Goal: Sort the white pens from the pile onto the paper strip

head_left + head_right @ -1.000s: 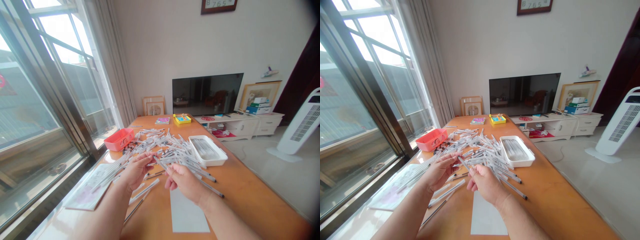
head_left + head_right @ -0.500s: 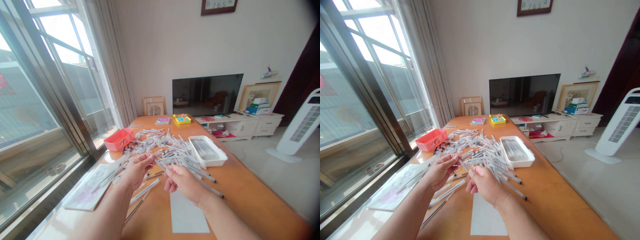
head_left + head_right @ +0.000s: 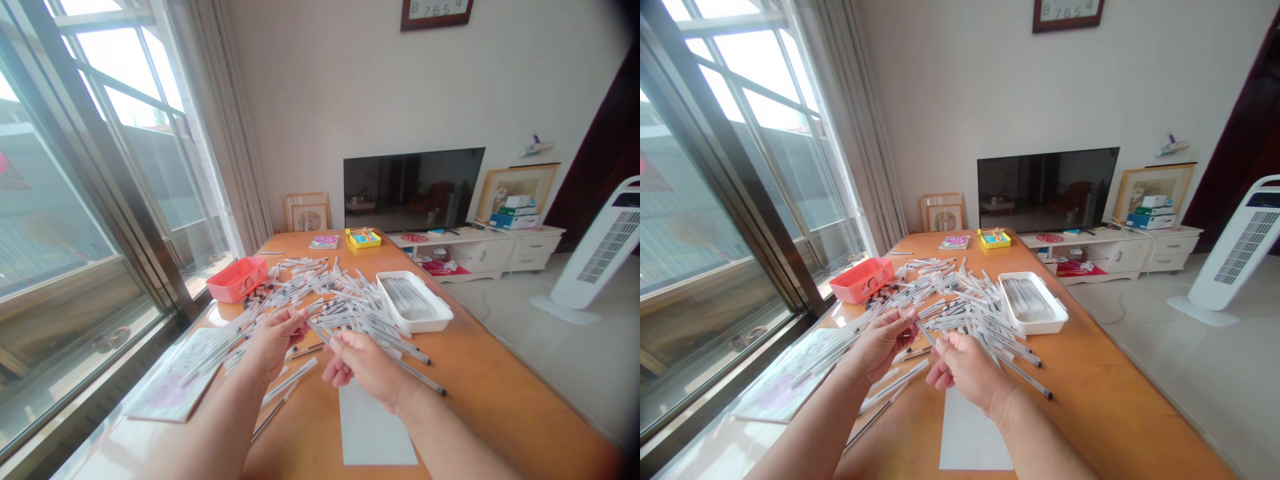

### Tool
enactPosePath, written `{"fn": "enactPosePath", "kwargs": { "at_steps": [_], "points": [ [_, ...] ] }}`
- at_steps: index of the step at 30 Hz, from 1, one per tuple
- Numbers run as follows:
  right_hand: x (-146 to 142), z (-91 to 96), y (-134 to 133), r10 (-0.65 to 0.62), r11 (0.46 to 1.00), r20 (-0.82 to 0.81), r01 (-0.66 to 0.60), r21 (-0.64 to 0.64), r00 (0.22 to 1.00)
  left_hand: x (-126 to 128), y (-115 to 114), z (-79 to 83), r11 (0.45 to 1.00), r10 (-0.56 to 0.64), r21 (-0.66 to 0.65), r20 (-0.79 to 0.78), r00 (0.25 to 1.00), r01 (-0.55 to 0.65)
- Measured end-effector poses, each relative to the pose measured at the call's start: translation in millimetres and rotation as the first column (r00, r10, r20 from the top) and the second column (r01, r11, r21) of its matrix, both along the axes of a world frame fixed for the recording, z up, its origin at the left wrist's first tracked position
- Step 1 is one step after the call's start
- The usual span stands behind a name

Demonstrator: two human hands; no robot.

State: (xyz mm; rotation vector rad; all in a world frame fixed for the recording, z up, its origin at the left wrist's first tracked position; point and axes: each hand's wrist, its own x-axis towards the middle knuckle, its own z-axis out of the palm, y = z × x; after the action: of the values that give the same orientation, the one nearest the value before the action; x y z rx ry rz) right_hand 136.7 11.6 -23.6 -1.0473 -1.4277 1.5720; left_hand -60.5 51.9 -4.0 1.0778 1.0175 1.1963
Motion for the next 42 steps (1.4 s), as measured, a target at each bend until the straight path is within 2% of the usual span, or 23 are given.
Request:
{"fn": "enactPosePath", "kwargs": {
  "at_steps": [7,11,14,22,28,31,37,42],
  "points": [
    [0.7,0.4,-0.2,0.021,0.999,0.035,-0.02,-0.025,0.999,6.6,-3.8,0.6,0.998,0.021,0.054,-0.092,0.996,-0.016],
    [1.5,0.1,-0.8,-0.008,1.0,0.071,0.006,0.022,0.997,9.1,-6.0,2.4,0.997,0.009,0.072,-0.109,0.994,-0.001],
    [2.8,1.8,-1.0,-0.017,0.998,0.075,0.012,0.07,0.997,7.7,-6.8,4.0,0.996,-0.033,0.078,-0.06,0.998,0.037],
    [6.6,7.8,-4.9,0.159,0.985,-0.162,-0.168,-0.039,0.974,7.0,-9.5,9.1,0.98,-0.187,0.094,0.098,0.977,0.178],
    [7.3,8.7,-6.7,0.216,0.962,-0.262,-0.252,-0.11,0.941,7.3,-11.1,11.0,0.976,-0.212,0.078,0.128,0.969,0.203],
    [6.0,8.6,-5.9,0.193,0.967,-0.241,-0.226,-0.116,0.951,10.3,-10.6,8.3,0.984,-0.172,0.068,0.072,0.982,0.167],
    [5.3,7.0,-2.9,0.039,0.997,-0.103,-0.046,-0.066,0.994,19.7,-10.7,0.4,0.99,-0.127,0.065,-0.018,0.992,0.128],
    [5.7,6.8,-3.8,0.108,0.991,-0.128,-0.116,-0.059,0.986,19.2,-11.2,-1.5,0.979,-0.197,0.058,0.079,0.977,0.193]
  ]
}}
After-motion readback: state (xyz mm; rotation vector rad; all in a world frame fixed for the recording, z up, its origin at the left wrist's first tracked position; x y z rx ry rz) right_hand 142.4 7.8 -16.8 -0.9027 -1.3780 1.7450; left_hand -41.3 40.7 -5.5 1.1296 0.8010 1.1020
